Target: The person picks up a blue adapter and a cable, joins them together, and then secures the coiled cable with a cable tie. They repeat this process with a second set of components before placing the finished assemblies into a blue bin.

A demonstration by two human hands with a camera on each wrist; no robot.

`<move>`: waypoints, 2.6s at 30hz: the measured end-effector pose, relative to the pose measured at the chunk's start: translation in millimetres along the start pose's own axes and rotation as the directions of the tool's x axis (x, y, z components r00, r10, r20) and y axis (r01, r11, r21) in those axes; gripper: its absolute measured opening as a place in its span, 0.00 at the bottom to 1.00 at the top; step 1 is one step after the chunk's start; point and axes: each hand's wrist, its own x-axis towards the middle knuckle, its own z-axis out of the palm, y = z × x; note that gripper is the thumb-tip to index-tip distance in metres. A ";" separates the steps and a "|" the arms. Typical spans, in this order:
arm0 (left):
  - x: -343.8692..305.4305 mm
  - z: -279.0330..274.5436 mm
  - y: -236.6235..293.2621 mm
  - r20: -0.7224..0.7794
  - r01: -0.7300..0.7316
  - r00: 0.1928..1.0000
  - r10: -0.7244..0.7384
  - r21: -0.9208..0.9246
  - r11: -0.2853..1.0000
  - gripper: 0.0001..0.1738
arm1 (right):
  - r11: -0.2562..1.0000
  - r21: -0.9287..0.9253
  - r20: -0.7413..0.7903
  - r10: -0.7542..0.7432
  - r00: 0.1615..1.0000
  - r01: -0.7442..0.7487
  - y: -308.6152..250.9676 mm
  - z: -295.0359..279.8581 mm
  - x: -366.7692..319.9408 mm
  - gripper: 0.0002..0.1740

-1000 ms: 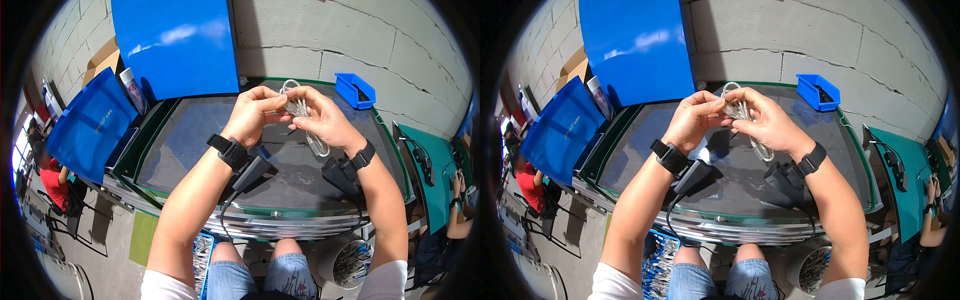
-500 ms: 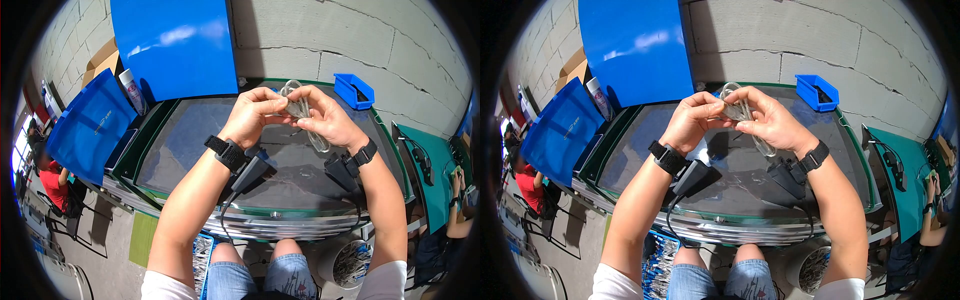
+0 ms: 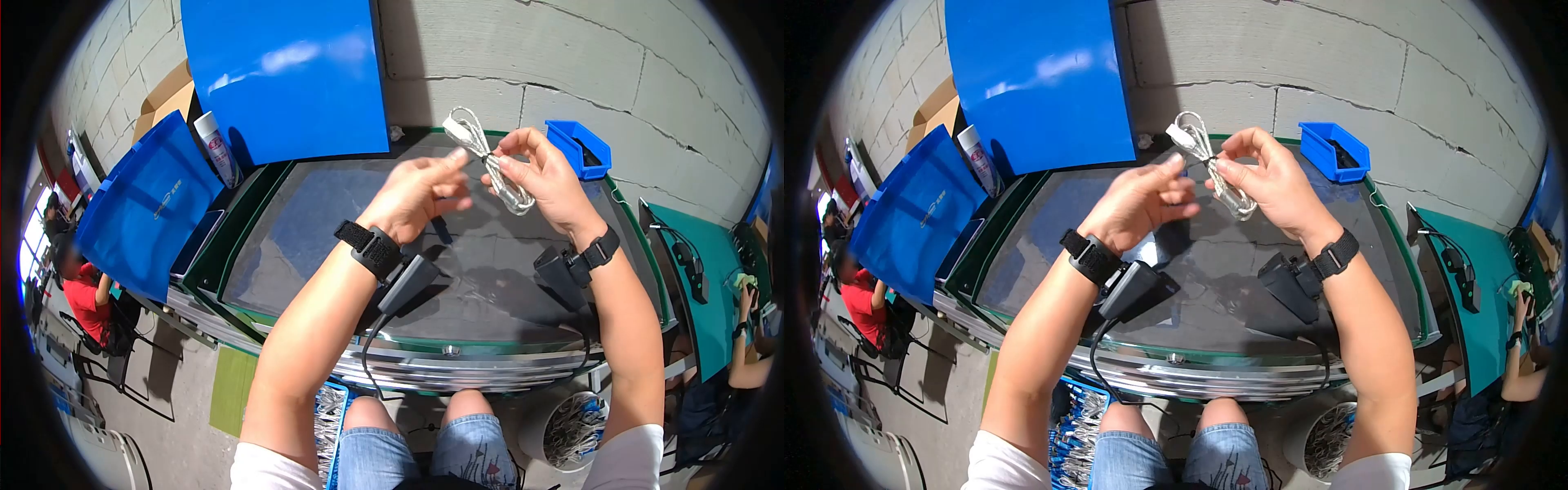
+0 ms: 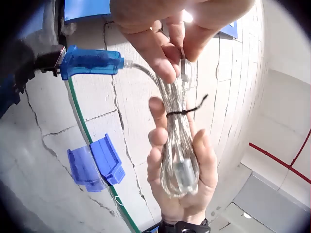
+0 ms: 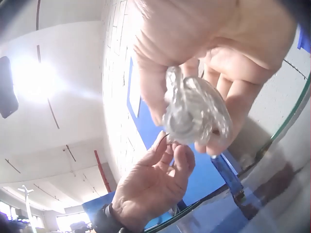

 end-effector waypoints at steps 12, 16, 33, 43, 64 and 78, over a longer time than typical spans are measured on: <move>-4.4 8.3 0.8 0.107 -0.114 0.988 0.110 0.029 0.993 0.19 | 0.776 -0.517 0.139 -0.340 0.930 0.361 -6.9 7.3 -3.4 0.09; -4.2 6.4 3.7 0.012 -0.184 0.983 0.184 0.072 0.980 0.17 | 0.717 -0.603 0.232 -0.261 0.937 0.349 -16.6 14.7 -9.1 0.11; -8.1 7.6 4.5 0.243 -0.269 0.935 0.258 0.012 0.963 0.11 | 0.971 -0.156 0.077 -0.172 0.982 0.182 -5.5 6.9 -3.3 0.10; -11.7 9.6 8.4 0.200 -0.277 0.947 0.253 0.102 0.956 0.11 | 0.985 -0.082 0.073 -0.144 0.987 0.150 -3.3 7.2 -2.7 0.10; -6.0 -0.5 8.0 0.283 -0.094 0.951 0.128 -0.132 0.987 0.11 | 0.957 -0.180 0.101 -0.211 0.972 0.227 -11.1 14.5 -8.4 0.08; -0.9 -1.2 3.1 0.158 -0.086 0.983 0.098 -0.080 0.993 0.09 | 0.722 -0.527 0.218 -0.395 0.892 0.449 -9.1 20.6 -8.7 0.08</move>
